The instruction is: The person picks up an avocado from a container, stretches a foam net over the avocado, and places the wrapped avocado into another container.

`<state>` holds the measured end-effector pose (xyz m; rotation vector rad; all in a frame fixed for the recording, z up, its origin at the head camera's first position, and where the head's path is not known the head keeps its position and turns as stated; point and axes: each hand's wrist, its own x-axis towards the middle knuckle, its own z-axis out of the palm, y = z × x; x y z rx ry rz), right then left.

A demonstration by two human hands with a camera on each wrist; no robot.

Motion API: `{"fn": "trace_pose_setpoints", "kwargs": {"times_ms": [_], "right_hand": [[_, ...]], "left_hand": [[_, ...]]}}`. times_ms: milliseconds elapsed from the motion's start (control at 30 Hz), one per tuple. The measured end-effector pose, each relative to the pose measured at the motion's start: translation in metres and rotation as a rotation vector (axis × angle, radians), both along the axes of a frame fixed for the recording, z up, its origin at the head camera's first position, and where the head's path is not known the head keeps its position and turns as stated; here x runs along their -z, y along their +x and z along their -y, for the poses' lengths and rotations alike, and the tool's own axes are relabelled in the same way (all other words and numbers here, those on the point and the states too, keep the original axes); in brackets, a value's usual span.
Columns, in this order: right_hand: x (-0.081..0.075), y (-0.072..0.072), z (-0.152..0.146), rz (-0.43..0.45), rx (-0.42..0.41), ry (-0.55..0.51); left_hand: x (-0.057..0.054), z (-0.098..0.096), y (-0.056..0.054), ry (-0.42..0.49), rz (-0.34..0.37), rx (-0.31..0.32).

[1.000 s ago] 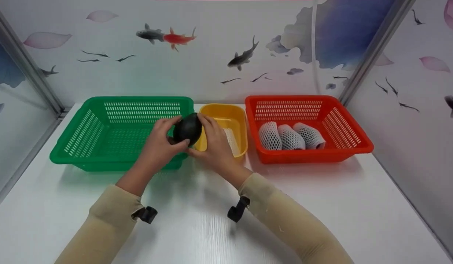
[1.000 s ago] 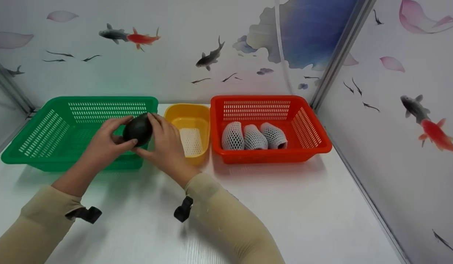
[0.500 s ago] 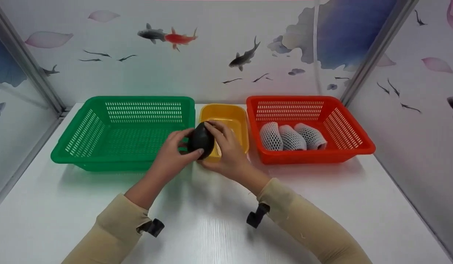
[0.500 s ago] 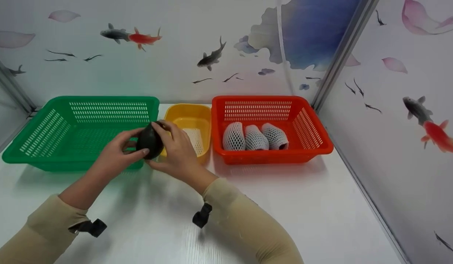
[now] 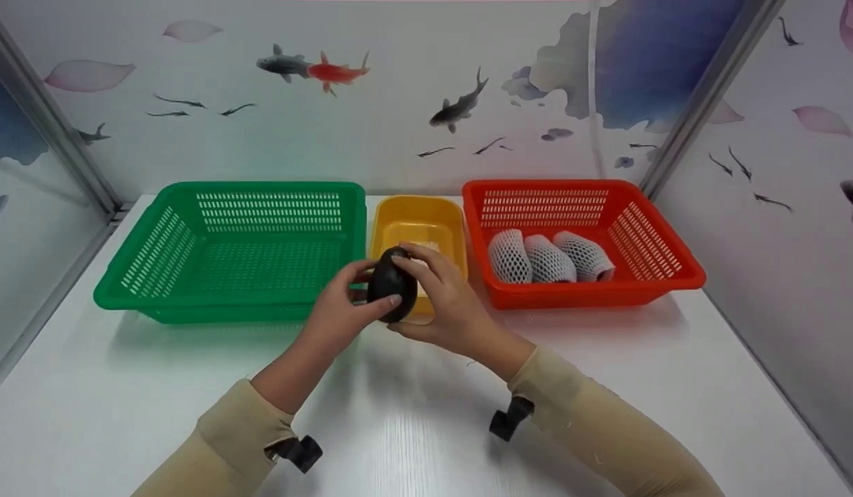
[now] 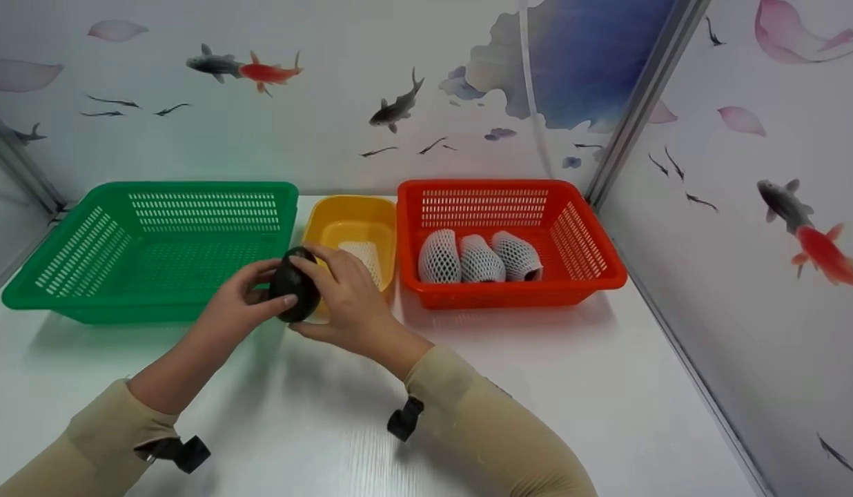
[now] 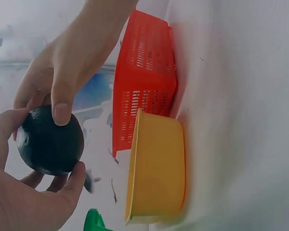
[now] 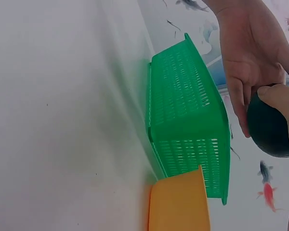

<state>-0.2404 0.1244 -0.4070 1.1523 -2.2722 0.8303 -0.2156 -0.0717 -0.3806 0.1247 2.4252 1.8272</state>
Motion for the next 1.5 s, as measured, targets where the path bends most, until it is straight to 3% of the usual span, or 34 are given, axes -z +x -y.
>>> {"fn": "trace_pose_setpoints", "kwargs": {"times_ms": [233,667,933,1233,1500], "right_hand": [[0.004,0.007,-0.013,-0.004,-0.002,0.041],[0.019,0.02,-0.032,-0.035,0.008,0.122],[0.025,0.028,-0.04,0.078,0.027,0.16],[0.034,0.033,-0.046,0.187,0.037,0.22],[0.04,0.037,-0.049,0.354,0.085,0.279]], "left_hand": [[0.005,-0.005,0.007,0.093,0.062,-0.014],[0.027,-0.011,0.022,0.196,0.124,0.079],[0.033,-0.016,0.025,0.191,0.196,0.084],[0.043,-0.021,0.025,0.119,0.292,0.077],[0.054,-0.027,0.024,0.105,0.302,0.1]]}}
